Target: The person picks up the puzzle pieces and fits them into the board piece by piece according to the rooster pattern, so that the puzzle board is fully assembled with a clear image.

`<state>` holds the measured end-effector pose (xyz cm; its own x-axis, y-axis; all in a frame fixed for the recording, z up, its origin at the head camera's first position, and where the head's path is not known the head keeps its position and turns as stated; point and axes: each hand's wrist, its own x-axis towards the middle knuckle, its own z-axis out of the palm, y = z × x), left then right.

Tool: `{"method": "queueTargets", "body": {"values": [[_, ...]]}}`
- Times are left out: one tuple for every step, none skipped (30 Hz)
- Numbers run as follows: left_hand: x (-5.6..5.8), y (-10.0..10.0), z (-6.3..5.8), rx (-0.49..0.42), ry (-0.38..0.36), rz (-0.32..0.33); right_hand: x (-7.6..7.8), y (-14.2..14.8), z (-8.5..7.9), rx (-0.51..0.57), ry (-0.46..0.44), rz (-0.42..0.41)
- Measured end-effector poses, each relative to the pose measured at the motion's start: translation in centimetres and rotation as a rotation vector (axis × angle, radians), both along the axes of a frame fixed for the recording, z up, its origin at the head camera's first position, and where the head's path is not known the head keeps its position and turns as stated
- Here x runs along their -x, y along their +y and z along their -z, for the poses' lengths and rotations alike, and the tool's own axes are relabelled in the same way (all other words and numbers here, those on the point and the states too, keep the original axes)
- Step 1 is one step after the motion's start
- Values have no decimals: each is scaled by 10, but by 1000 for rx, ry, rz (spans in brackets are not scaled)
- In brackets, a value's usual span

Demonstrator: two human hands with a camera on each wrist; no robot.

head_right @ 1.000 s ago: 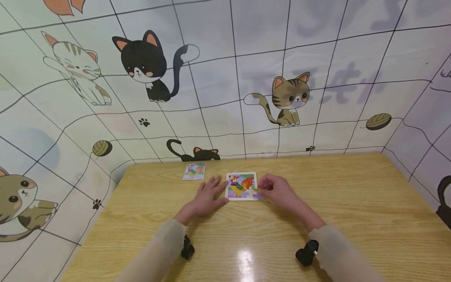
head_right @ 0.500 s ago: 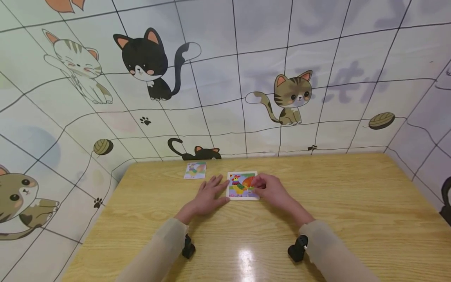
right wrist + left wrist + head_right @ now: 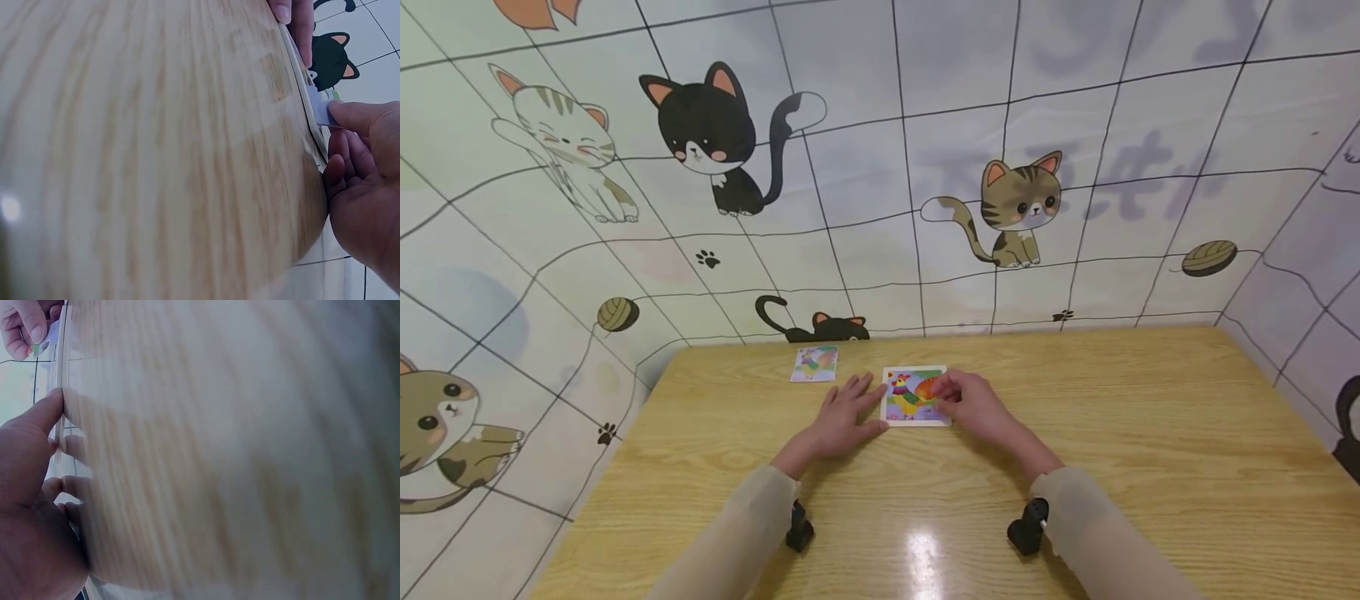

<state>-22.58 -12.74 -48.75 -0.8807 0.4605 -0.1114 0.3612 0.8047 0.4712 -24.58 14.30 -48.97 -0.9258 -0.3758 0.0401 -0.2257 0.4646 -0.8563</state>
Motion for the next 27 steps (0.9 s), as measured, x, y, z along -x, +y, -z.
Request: {"method": "queueTargets", "body": {"values": [[0, 0, 1, 3, 1, 1, 0, 0, 0, 2, -1, -3], [0, -1, 1, 7, 4, 1, 0, 0, 1, 3, -1, -2], [0, -1, 1, 7, 7, 2, 0, 0, 1, 3, 2, -6], [0, -1, 2, 7, 10, 3, 0, 0, 1, -1, 4, -8], [1, -1, 2, 12, 12, 5, 0, 0, 2, -9, 8, -9], [1, -1, 2, 11, 12, 6, 0, 0, 2, -17, 6, -6], [0, -1, 2, 10, 12, 8, 0, 0, 2, -29, 6, -5], [0, -1, 2, 7, 11, 9, 0, 0, 2, -40, 4, -3], [0, -1, 2, 4, 9, 11, -1, 0, 2, -53, 2, -5], [0, -1, 1, 1, 7, 11, -1, 1, 2, -65, -3, -1], [0, -1, 1, -2, 4, 12, -1, 1, 2, -74, -7, -3], [0, -1, 0, -5, 2, 12, 0, 1, 2, -79, -13, -6], [0, -1, 0, -6, 0, 13, 0, 1, 2, -83, -17, -9], [0, -1, 0, -8, -2, 12, 0, 1, 2, -84, -20, -12], [0, -1, 0, -8, -4, 11, 0, 1, 2, -85, -22, -15], [0, -1, 0, -10, -5, 11, 0, 1, 2, -87, -23, -17], [0, -1, 0, -9, -5, 11, 1, 1, 2, -87, -23, -21], [0, -1, 0, -10, -4, 9, 1, 1, 2, -88, -22, -24], [0, -1, 1, -5, -3, 9, 1, 1, 2, -89, -21, -26], [0, -1, 2, -4, -1, 7, 1, 1, 2, -89, -20, -29], [1, -1, 3, -3, 1, 7, 1, 2, 2, -90, -18, -33], [1, -1, 4, -1, 4, 6, 2, 2, 2, -91, -17, -35], [2, -1, 5, 1, 6, 6, 2, 2, 2, -90, -16, -38], [2, -1, 5, 4, 4, 5, 2, 2, 2, -91, -16, -39], [3, -1, 5, 6, 5, 6, 2, 2, 2, -93, -15, -41], [3, -1, 5, 3, 5, 6, 2, 2, 2, -95, -15, -42], [3, -1, 5, 5, 3, 6, 2, 2, 2, -99, -15, -44]]}}
